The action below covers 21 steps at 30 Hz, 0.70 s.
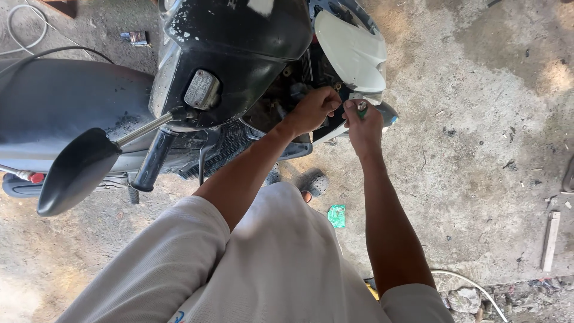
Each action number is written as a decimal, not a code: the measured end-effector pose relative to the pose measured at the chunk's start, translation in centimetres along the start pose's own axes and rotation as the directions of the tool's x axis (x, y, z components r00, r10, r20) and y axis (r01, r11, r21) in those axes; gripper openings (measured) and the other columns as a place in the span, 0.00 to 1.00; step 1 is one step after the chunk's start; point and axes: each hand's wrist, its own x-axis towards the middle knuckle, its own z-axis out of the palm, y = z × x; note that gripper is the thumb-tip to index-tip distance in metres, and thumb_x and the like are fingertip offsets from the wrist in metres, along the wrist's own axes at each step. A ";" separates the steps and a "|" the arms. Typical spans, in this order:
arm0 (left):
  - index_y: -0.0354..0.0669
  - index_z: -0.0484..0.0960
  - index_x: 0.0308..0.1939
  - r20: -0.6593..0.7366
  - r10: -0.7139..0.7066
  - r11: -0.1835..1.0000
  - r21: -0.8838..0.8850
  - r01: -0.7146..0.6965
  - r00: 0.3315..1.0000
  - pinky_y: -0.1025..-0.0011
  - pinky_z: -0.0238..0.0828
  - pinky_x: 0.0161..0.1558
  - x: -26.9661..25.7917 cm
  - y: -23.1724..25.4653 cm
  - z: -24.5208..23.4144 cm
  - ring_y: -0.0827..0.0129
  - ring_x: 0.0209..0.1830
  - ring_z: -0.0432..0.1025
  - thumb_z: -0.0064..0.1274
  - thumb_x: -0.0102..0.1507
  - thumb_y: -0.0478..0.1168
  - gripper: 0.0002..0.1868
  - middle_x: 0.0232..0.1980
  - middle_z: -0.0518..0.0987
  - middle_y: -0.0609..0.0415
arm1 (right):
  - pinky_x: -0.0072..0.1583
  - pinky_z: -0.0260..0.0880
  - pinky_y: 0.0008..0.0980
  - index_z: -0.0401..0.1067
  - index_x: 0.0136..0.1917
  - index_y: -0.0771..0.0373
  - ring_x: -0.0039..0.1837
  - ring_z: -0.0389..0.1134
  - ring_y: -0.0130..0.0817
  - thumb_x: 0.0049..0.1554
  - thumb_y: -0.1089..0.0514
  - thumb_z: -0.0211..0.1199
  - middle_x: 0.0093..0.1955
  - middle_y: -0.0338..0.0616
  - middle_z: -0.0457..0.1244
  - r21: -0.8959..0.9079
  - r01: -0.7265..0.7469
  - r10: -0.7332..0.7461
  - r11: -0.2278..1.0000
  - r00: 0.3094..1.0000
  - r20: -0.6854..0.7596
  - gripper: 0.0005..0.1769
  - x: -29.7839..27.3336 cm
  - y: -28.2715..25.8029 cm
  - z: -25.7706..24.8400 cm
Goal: Repairing or maintaining the electrical wiring and components of a motorcycle.
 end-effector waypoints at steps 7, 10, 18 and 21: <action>0.39 0.74 0.43 0.002 0.064 0.995 0.081 -0.064 0.998 0.70 0.69 0.40 -0.8 2.0 -0.5 0.73 0.35 0.69 0.51 0.70 0.36 0.04 0.36 0.74 0.57 | 0.33 0.58 0.29 0.74 0.42 0.63 0.31 0.61 0.26 0.61 0.56 0.63 0.32 0.37 0.63 0.495 -0.383 0.323 0.780 0.924 0.205 0.09 1.1 0.5 -0.4; 0.39 0.74 0.43 0.015 0.079 0.997 0.018 -0.079 0.997 0.71 0.71 0.40 -0.8 2.2 -0.6 0.74 0.35 0.70 0.49 0.71 0.36 0.04 0.39 0.74 0.57 | 0.36 0.61 0.26 0.75 0.43 0.63 0.33 0.62 0.25 0.61 0.56 0.62 0.33 0.36 0.63 0.590 -0.512 0.399 0.625 0.859 0.322 0.09 1.7 1.8 -0.7; 0.41 0.79 0.48 0.027 -0.026 0.984 -0.175 0.030 0.999 0.73 0.73 0.43 0.3 -0.3 -0.7 0.77 0.37 0.72 0.47 0.73 0.42 0.09 0.41 0.79 0.60 | 0.35 0.62 0.27 0.76 0.49 0.65 0.35 0.66 0.28 0.64 0.49 0.57 0.37 0.41 0.68 0.535 -0.513 0.423 0.672 0.858 0.292 0.16 0.5 -1.6 -1.5; 0.41 0.79 0.49 0.004 -0.016 0.986 -0.167 0.016 1.000 0.74 0.75 0.43 0.8 -0.7 -0.7 0.78 0.40 0.73 0.45 0.73 0.43 0.11 0.43 0.80 0.61 | 0.37 0.64 0.31 0.75 0.57 0.61 0.39 0.70 0.30 0.63 0.57 0.57 0.46 0.36 0.71 0.203 -0.245 0.249 0.948 0.968 0.003 0.12 -0.3 -2.1 -1.7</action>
